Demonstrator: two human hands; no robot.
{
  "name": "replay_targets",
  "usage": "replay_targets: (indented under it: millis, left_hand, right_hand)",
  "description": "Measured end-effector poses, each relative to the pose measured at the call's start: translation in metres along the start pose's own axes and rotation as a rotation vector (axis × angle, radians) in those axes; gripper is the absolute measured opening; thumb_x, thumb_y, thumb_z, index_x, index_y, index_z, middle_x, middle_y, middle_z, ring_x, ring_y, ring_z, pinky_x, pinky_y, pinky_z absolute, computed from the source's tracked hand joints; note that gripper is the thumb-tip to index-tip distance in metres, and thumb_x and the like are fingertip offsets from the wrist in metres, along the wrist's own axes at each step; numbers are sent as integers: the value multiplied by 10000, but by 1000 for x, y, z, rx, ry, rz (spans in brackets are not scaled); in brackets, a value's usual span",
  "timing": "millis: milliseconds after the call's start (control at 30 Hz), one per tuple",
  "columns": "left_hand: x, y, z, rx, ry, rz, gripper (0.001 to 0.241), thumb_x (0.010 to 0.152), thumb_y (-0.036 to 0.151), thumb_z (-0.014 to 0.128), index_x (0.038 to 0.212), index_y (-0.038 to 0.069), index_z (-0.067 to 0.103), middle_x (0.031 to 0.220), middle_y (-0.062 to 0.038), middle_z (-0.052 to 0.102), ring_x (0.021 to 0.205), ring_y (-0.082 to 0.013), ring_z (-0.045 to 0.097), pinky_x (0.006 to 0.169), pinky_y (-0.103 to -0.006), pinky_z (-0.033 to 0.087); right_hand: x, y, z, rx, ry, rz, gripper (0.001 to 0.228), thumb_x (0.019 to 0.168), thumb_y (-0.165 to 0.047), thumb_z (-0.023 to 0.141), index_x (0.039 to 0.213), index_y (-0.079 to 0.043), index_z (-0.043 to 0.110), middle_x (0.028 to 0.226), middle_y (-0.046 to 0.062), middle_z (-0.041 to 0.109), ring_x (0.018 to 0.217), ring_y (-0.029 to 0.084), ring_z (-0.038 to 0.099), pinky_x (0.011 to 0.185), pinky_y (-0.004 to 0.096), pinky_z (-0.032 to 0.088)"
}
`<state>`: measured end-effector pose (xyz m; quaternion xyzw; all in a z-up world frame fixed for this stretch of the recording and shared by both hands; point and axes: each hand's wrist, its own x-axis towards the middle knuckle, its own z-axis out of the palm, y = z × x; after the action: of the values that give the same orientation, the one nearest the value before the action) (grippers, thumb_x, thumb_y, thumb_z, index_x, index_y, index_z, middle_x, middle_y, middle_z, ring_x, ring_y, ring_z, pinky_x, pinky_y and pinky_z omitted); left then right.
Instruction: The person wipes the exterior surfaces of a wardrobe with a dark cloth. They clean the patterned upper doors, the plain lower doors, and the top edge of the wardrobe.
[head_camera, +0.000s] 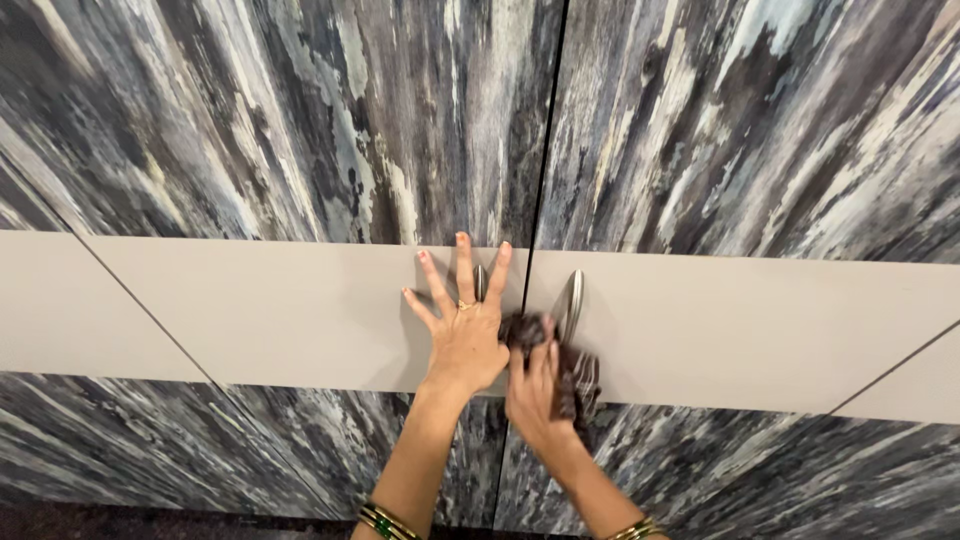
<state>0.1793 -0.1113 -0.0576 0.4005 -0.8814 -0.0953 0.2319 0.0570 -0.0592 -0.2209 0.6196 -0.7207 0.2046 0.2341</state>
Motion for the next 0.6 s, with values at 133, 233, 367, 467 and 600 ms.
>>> replay_targets:
  millis: [133, 233, 367, 467, 600]
  left_hand:
    - [-1, 2, -2, 4, 15, 5, 1221, 666, -30, 665, 1621, 386, 30, 1686, -143, -215, 1456, -584, -264, 1060, -855, -70]
    - [-3, 3, -2, 15, 48, 9, 1206, 670, -2, 678, 1618, 387, 42, 1689, -140, -198, 1463, -584, -248, 1061, -859, -50]
    - [-4, 4, -2, 1, 74, 20, 1196, 663, 49, 717, 1607, 378, 62, 1680, -152, -180, 1455, -601, -233, 1057, -863, -38]
    - [-5, 4, 1, -6, 108, 32, 1189, 646, 106, 760, 1590, 362, 85, 1666, -166, -159, 1447, -612, -216, 1049, -869, -27]
    - [-5, 3, 4, 44, 173, 40, 1203, 621, 89, 749, 1611, 334, 112, 1677, -189, -137, 1457, -617, -194, 1058, -865, -3]
  right_hand:
    - [-68, 28, 43, -145, -264, -285, 696, 819, 65, 525, 1496, -15, 384, 1642, 338, 129, 1541, 452, 157, 1199, 554, 217]
    - [-93, 77, 48, -481, -344, -576, 804, 777, 104, 514, 1530, -158, 412, 1700, 165, 96, 1567, 322, 97, 1200, 579, 148]
    - [-89, 151, 9, -576, -348, -722, 762, 782, 84, 552, 1483, -208, 493, 1705, 156, 98, 1568, 330, 71, 1221, 573, 80]
    - [-55, 174, -30, -429, -419, -257, 475, 895, -109, 573, 1369, -142, 556, 1669, 246, 83, 1567, 367, 38, 1239, 605, 50]
    - [11, 182, -72, -65, 418, -107, 539, 981, -361, 617, 1361, 19, 586, 1651, 325, 188, 1586, 496, 71, 1279, 642, 137]
